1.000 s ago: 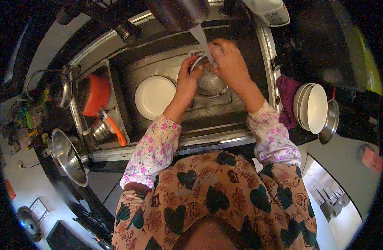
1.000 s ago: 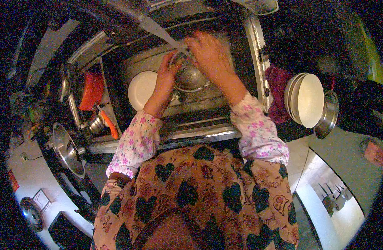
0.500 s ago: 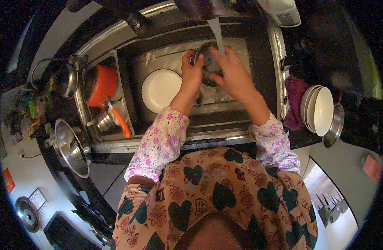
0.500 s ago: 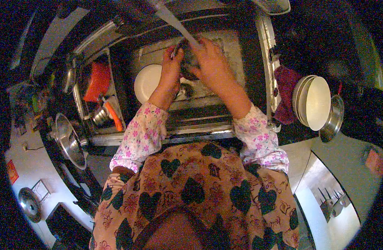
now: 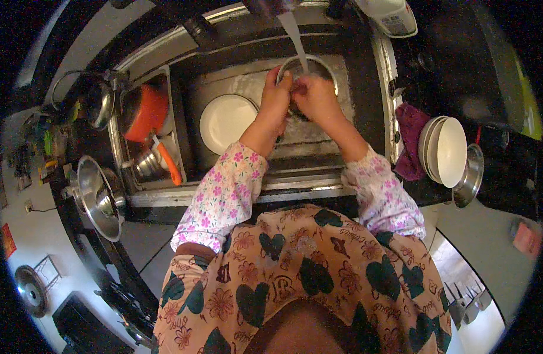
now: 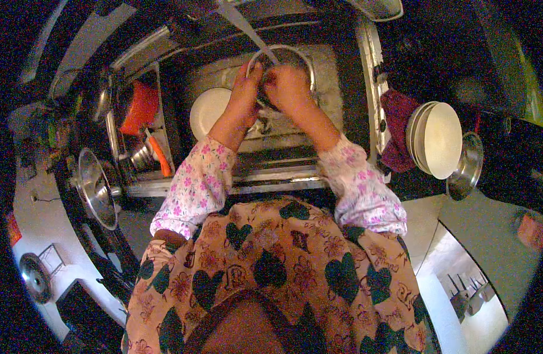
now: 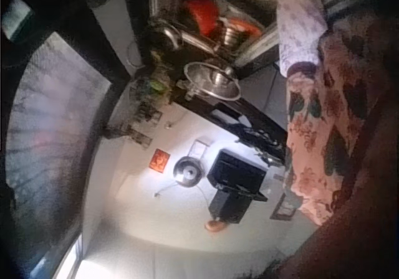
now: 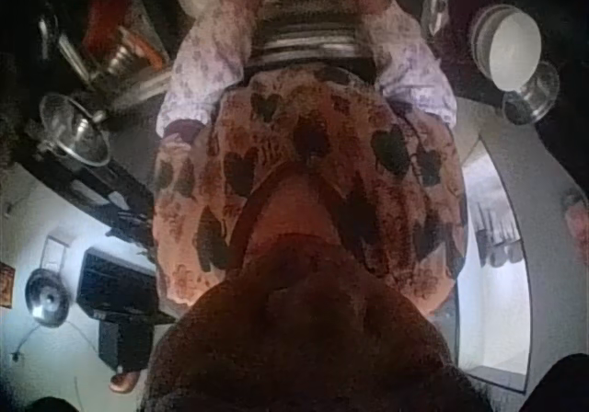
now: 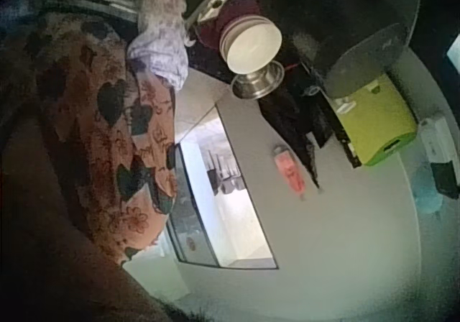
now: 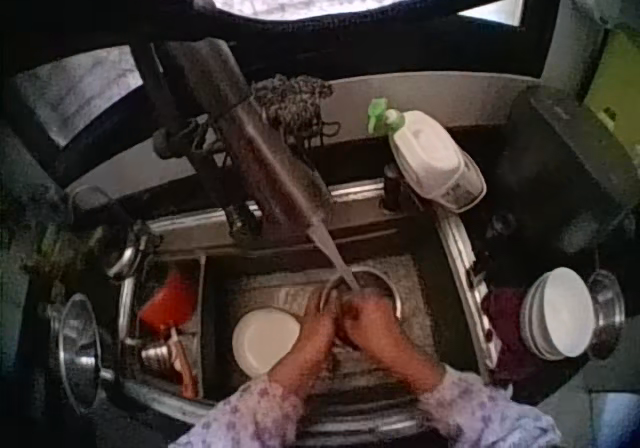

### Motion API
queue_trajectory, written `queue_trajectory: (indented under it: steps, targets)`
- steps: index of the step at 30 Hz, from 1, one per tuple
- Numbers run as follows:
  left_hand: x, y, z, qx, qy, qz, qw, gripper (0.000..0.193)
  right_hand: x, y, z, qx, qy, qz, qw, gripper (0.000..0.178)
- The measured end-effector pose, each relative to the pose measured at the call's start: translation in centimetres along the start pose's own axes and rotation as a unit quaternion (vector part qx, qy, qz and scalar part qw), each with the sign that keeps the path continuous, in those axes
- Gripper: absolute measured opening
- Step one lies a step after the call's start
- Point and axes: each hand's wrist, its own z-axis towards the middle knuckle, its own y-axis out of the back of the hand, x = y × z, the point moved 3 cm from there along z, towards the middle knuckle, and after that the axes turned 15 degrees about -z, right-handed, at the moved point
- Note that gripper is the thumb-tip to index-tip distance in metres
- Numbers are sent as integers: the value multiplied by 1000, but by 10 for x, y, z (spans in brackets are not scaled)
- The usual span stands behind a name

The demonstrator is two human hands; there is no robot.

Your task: The person washes several kitchen items in a sink using running water and a sponge. They scrub and rinse a metal cup, a white bowl, a white plate, a ladle, and a metal bowl, placing each item aside after cleaning.

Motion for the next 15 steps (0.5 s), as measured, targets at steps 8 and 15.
queue_trajectory:
  steps: [8,15]
  targets:
    - [9,-18,-7,-49,-107,41,992,41,-30,60,-21,-135,8,-221,966,17]
    - [51,-25,3,-58,160,-279,945,28,-22,85,-88,-183,121,-138,966,24]
